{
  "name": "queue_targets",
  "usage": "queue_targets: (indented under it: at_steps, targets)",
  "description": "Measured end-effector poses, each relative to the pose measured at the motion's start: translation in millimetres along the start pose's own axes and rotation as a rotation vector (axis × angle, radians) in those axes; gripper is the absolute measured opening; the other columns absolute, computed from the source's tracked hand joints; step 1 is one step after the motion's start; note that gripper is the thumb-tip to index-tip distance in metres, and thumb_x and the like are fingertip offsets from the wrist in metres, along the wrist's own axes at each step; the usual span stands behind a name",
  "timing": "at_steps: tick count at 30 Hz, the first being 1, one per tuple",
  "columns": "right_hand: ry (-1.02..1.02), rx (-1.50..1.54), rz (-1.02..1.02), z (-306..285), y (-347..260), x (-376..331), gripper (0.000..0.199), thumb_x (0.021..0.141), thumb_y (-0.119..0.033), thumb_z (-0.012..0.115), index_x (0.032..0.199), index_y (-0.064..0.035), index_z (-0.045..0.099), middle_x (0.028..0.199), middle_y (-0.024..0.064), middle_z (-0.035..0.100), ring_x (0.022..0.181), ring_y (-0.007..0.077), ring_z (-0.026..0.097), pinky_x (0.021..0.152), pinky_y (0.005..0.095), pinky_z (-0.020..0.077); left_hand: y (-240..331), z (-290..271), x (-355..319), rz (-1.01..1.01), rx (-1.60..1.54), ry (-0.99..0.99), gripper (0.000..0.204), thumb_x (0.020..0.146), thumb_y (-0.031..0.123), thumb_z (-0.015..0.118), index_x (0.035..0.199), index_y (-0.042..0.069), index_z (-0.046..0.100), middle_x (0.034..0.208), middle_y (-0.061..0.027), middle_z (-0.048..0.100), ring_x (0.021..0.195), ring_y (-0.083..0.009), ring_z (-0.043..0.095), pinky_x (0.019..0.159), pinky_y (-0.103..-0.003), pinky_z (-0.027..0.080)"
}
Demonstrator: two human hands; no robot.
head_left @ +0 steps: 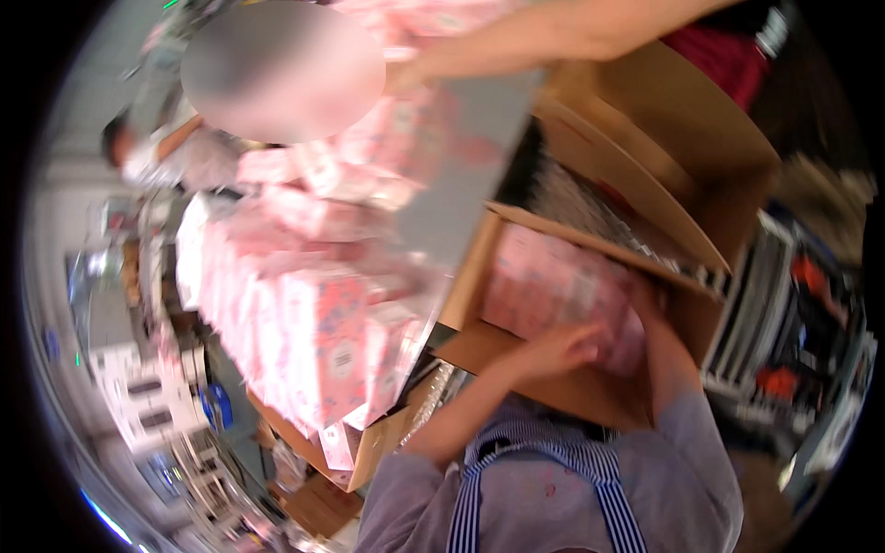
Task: The person packs pink tissue packs into cardboard boxes on a metal table. They repeatedly pick up stacks of tissue packs, place them into boxes, and hand the filled boxes to a colleague. The person also handles empty cardboard boxes and stacks of flat cardboard.
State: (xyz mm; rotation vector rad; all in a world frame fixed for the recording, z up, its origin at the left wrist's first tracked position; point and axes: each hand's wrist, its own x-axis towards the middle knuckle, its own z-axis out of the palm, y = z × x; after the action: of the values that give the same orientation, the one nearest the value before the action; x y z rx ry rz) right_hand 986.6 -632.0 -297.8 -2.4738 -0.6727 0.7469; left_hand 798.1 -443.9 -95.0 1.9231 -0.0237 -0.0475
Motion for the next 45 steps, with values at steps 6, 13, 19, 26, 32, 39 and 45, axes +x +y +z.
queue_targets:
  at_steps: [6,13,19,26,32,39,45]
  targets:
    - [0.033,-0.459,0.198,45,-24,-66,0.054,0.094,-0.031,0.040,0.144,-0.0136,0.029,0.150,0.0134,0.025,0.135,0.0272,0.030,0.108,0.0462,0.0258,77,-59,-303,-0.620,0.120,1.714,0.002,0.087,0.006,0.060,0.089,0.006,0.061,0.084,-0.0011,0.058,0.072,-0.0120,0.053,0.064,-0.026,0.044]
    - [-0.381,-0.421,0.283,54,-5,-34,0.048,0.085,-0.029,0.054,0.128,-0.0060,0.050,0.132,0.0176,0.050,0.122,0.0295,0.047,0.103,0.0373,0.0377,-9,-112,-528,-1.547,0.431,1.239,0.024,0.084,0.016,0.058,0.102,-0.001,0.061,0.098,-0.0139,0.066,0.083,-0.0228,0.063,0.068,-0.038,0.049]
    - [-0.104,-0.032,-0.122,79,-5,-9,0.036,0.070,-0.014,0.068,0.103,-0.0002,0.063,0.092,0.0145,0.067,0.078,0.0237,0.064,0.069,0.0327,0.0519,-229,-58,-521,-1.158,0.483,0.246,0.090,0.071,0.058,0.067,0.142,0.013,0.034,0.142,-0.0197,0.038,0.131,-0.0390,0.035,0.107,-0.049,0.030]
    - [-0.308,-0.192,-0.132,93,-45,-43,0.029,0.073,-0.016,0.069,0.098,-0.0015,0.066,0.082,0.0143,0.068,0.075,0.0222,0.066,0.065,0.0326,0.0537,-213,-80,-559,-1.317,0.290,0.278,0.068,0.082,0.049,0.059,0.136,0.012,0.040,0.140,-0.0201,0.040,0.129,-0.0378,0.039,0.106,-0.051,0.032]
    - [-0.428,-0.147,-0.054,98,-23,-48,0.037,0.075,-0.017,0.071,0.105,0.0024,0.063,0.078,0.0133,0.067,0.063,0.0208,0.065,0.054,0.0332,0.0519,-177,-75,-511,-1.275,0.534,0.250,0.068,0.078,0.045,0.066,0.132,0.011,0.043,0.127,-0.0194,0.054,0.111,-0.0348,0.057,0.096,-0.044,0.045]
    - [-0.535,-0.129,-0.070,95,-20,-45,0.036,0.078,-0.015,0.067,0.109,0.0034,0.059,0.076,0.0128,0.066,0.061,0.0207,0.064,0.050,0.0330,0.0502,-165,-75,-528,-1.480,0.046,0.573,0.060,0.075,0.036,0.069,0.125,0.006,0.051,0.116,-0.0195,0.061,0.108,-0.0299,0.059,0.092,-0.038,0.047]
    - [-0.520,-0.058,-0.189,62,-16,-54,0.032,0.081,-0.013,0.061,0.108,0.0029,0.059,0.075,0.0115,0.064,0.066,0.0231,0.062,0.059,0.0345,0.0517,-205,-53,-542,-1.283,-0.328,0.741,0.050,0.079,0.033,0.064,0.116,0.001,0.059,0.104,-0.0176,0.067,0.092,-0.0267,0.065,0.077,-0.035,0.052]
